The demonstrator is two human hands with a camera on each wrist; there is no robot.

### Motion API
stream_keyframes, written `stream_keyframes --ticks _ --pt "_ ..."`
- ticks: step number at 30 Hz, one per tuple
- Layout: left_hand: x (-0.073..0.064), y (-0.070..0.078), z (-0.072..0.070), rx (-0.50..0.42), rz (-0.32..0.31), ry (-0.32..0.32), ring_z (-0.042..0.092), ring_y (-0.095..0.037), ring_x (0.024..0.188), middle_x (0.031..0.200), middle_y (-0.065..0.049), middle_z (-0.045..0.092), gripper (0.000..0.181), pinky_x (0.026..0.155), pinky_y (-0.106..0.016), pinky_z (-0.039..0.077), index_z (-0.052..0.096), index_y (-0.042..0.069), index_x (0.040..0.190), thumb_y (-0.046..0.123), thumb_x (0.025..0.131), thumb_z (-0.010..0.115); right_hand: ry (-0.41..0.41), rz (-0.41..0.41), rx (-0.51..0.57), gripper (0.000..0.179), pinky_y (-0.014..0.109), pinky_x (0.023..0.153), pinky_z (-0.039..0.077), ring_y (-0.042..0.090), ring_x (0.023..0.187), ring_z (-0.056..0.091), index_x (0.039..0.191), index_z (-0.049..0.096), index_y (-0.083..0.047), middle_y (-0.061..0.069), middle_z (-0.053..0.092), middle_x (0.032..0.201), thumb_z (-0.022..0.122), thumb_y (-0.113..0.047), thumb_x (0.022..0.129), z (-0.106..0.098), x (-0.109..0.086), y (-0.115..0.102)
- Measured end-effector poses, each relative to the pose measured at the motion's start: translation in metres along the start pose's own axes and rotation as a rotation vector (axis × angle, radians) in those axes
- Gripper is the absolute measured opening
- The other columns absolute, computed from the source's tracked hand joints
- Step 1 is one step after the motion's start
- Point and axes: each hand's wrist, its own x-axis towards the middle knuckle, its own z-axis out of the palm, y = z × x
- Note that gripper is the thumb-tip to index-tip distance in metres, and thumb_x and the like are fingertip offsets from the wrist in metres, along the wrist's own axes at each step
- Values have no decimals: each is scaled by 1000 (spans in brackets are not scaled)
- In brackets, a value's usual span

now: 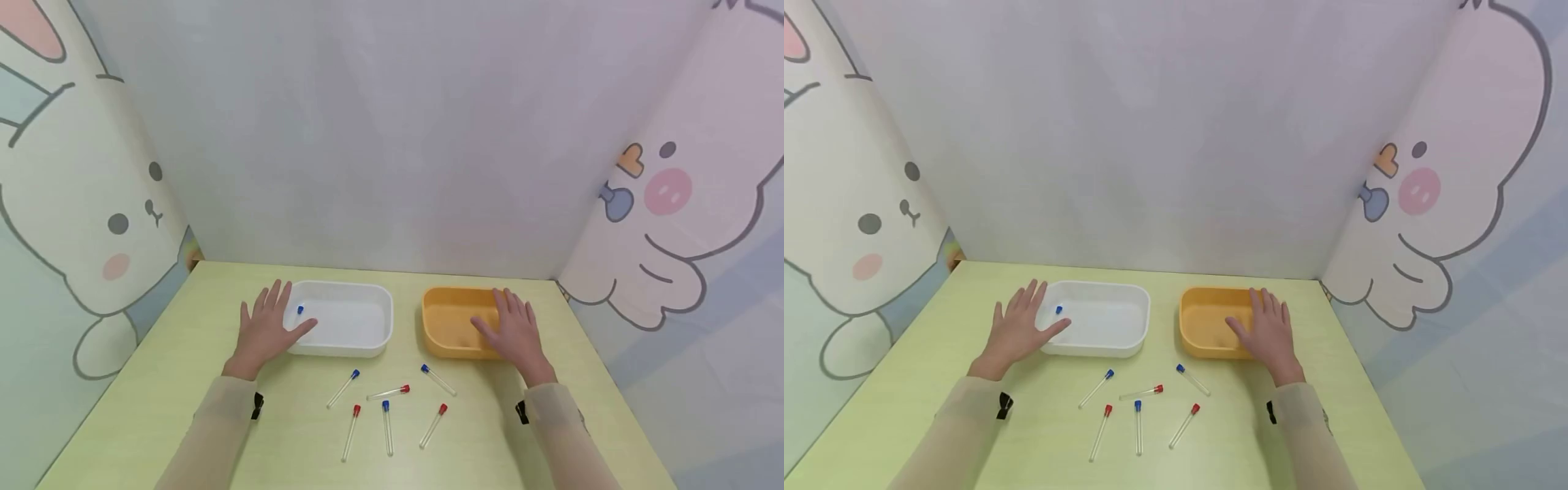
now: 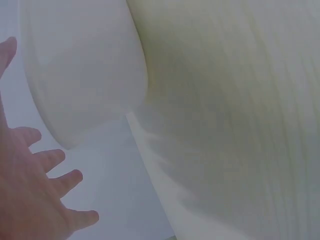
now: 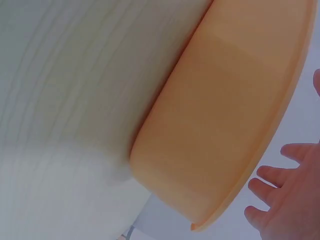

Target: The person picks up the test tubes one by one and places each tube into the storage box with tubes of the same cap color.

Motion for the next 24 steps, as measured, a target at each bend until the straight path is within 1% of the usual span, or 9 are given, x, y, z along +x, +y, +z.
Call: stream_keyframes --ticks 5,9,12,17,21,24 --pt "-1 -2 0 -19 -12 -10 13 -49 156 173 -21 12 107 117 -80 3 12 11 167 74 91 56 -23 -35 -7 89 65 126 7 47 153 22 162 27 -4 26 26 167 58 -59 99 -2 5 -10" --pt "-2 -4 0 -38 -2 -15 14 -48 156 173 -20 14 109 117 -81 4 13 12 167 75 90 57 -31 -56 -28 90 63 127 10 46 152 25 161 29 -5 25 29 166 58 -62 97 -5 8 -19" --pt "-3 -5 0 -48 3 -21 16 -48 156 173 -20 14 110 116 -81 5 14 12 167 75 89 58 -38 -74 -22 91 63 125 15 46 152 26 161 31 -6 24 30 166 58 -64 97 -7 9 -27" --pt "-6 -7 0 -62 -14 -38 16 -48 156 173 -21 13 111 116 -81 5 13 11 167 75 89 59 -54 -98 13 91 67 121 25 48 151 28 160 34 -8 21 34 165 58 -67 95 -7 7 -43" --pt "-9 -8 0 -65 -29 -46 16 -48 156 173 -21 12 112 117 -81 5 13 11 167 76 88 59 -53 -126 25 90 69 119 28 47 150 31 159 37 -8 19 37 164 60 -66 95 -4 5 -54" --pt "-10 -10 1 -84 -34 -47 17 -47 156 173 -20 13 113 117 -80 6 12 11 167 76 87 61 -38 -158 38 88 66 119 31 44 149 35 158 39 -7 18 40 162 62 -64 95 0 3 -61"
